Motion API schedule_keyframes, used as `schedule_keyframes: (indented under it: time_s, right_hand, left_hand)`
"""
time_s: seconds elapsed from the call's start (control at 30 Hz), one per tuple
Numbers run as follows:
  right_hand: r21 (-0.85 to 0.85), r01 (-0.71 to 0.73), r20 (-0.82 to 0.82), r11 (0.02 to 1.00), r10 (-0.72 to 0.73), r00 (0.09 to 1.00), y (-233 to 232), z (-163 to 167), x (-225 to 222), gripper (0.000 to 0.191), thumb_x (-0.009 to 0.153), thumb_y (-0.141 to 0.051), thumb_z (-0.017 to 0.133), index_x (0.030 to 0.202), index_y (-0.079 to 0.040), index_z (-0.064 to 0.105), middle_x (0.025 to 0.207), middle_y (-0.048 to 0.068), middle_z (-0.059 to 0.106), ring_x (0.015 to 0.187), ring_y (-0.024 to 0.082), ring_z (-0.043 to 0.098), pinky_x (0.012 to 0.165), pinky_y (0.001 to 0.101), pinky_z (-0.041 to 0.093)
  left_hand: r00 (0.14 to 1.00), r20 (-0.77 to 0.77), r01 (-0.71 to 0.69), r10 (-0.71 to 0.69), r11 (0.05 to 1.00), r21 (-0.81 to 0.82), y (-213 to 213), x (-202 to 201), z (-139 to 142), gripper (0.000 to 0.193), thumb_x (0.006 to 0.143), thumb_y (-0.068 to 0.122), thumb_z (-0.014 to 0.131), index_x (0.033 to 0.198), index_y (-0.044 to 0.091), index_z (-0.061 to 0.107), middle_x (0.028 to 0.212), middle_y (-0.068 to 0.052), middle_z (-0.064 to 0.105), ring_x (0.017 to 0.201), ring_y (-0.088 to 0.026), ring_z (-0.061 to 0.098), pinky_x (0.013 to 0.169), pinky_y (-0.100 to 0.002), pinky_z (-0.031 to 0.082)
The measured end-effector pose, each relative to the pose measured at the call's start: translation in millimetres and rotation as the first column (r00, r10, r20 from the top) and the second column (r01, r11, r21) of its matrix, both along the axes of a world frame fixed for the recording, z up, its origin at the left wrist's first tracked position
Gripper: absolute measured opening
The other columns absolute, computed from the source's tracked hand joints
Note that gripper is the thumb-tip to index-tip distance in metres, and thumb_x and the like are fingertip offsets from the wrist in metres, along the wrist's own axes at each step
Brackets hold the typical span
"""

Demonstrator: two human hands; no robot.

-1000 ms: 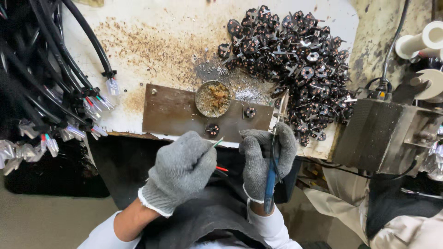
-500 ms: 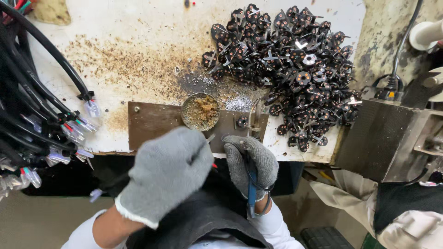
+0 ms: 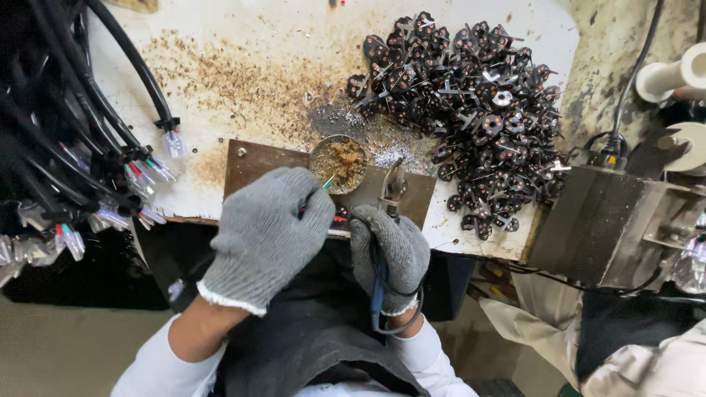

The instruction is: The person, wearing gloves, solders wire leads onto small electrical components at a workbench. They hold a wire in one hand and a soldering iron in the other, dip the wire in flux, solder the joint, and set the finished component on a growing pile, repeating the cycle.

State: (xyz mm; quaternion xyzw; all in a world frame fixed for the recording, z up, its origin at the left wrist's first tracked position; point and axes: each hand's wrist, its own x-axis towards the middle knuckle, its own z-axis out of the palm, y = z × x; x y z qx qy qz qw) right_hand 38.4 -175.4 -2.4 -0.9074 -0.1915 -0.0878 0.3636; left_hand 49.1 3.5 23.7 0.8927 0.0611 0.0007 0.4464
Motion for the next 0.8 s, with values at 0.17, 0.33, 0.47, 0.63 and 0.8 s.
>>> schedule_keyframes:
  time_s: [0.17,0.33,0.47,0.63,0.8]
  right_hand:
    - [-0.006,0.0,-0.034,1.0,0.0,0.999,1,3,-2,0.016,0.09,-0.006,0.077,0.105,-0.008,0.07,0.095,0.009,0.074,0.083,0.029,0.072,0.075,0.0384,0.056]
    - [-0.023,-0.057,0.044,0.998,0.058,0.997,-2,-2,-4,0.021,0.088,-0.006,0.079,0.107,-0.005,0.071,0.088,0.01,0.073,0.073,0.028,0.068,0.069,0.039,0.052]
    - [-0.025,-0.104,-0.002,0.994,0.104,0.995,-10,-2,-15,0.023,0.09,-0.006,0.076,0.112,-0.004,0.07,0.093,0.009,0.074,0.08,0.027,0.07,0.075,0.0373,0.053]
    - [0.389,0.198,-0.238,0.9,-0.109,0.965,-27,-9,-29,0.027,0.095,-0.015,0.072,0.118,-0.003,0.066,0.098,0.005,0.07,0.089,0.023,0.066,0.081,0.0323,0.055]
    - [0.369,0.147,-0.259,0.918,-0.051,0.965,-46,-26,-35,0.027,0.094,-0.034,0.069,0.087,-0.009,0.076,0.08,0.001,0.073,0.074,0.019,0.073,0.08,0.0332,0.059]
  left_hand:
    - [0.976,-0.123,0.183,-0.178,0.983,0.031,3,3,36,0.018,0.085,0.021,0.075,0.075,0.007,0.069,0.073,-0.013,0.067,0.068,-0.034,0.067,0.06,-0.044,0.051]
    - [0.985,-0.161,-0.084,0.056,0.982,-0.169,7,-26,17,0.009,0.086,0.012,0.072,0.092,0.005,0.073,0.089,-0.01,0.073,0.073,-0.024,0.073,0.066,-0.034,0.057]
    - [0.997,0.071,-0.019,0.033,0.984,-0.179,2,-34,-9,0.012,0.088,0.012,0.073,0.096,0.004,0.073,0.105,-0.012,0.072,0.091,-0.026,0.074,0.078,-0.034,0.059]
    - [0.999,0.033,-0.015,0.021,0.987,-0.16,-4,-35,-11,0.01,0.084,0.013,0.074,0.091,0.005,0.074,0.105,-0.012,0.071,0.081,-0.025,0.073,0.069,-0.033,0.058]
    - [0.998,0.064,0.014,-0.007,0.994,-0.108,-4,-32,-12,0.007,0.084,0.014,0.074,0.088,0.008,0.073,0.104,-0.01,0.07,0.078,-0.027,0.072,0.068,-0.035,0.057]
